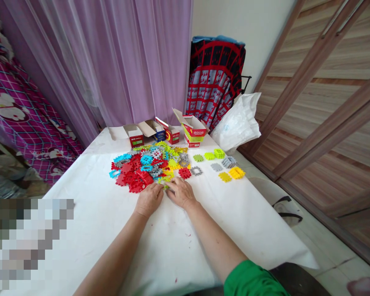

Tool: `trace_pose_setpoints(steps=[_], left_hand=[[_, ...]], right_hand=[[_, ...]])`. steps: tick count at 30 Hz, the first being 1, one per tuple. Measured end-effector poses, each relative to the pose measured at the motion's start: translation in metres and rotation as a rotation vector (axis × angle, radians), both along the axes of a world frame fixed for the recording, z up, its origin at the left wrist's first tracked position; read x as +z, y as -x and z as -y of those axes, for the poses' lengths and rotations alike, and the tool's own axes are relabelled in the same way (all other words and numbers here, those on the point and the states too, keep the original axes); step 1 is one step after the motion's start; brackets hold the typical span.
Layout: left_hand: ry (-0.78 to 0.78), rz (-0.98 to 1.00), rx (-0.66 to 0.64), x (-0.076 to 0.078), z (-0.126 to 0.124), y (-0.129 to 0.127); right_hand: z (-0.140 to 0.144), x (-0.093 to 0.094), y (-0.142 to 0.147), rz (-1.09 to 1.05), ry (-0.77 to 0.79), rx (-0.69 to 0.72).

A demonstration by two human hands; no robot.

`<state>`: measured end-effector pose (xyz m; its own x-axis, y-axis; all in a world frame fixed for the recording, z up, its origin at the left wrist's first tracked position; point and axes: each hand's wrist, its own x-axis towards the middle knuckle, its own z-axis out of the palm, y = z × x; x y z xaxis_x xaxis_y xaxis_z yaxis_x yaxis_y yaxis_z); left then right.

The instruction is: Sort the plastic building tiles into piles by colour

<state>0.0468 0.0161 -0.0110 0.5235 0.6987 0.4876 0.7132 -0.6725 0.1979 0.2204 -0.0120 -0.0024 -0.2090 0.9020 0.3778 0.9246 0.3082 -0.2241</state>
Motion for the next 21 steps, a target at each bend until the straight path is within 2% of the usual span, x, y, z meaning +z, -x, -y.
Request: trace_pose_setpoints(steps=[14,21], left_hand=[[-0.021,-0.014,-0.038,-0.0017,-0.0001,0.0009],[-0.019,-0.010,-0.041,-0.0005,0.0002,0.0012]], right_hand=[[0.0038,-0.0049,0.0012,-0.097,-0.113,0.014],[0.0038,-0.0053,0.0015,-0.111,-0.113,-0.006]])
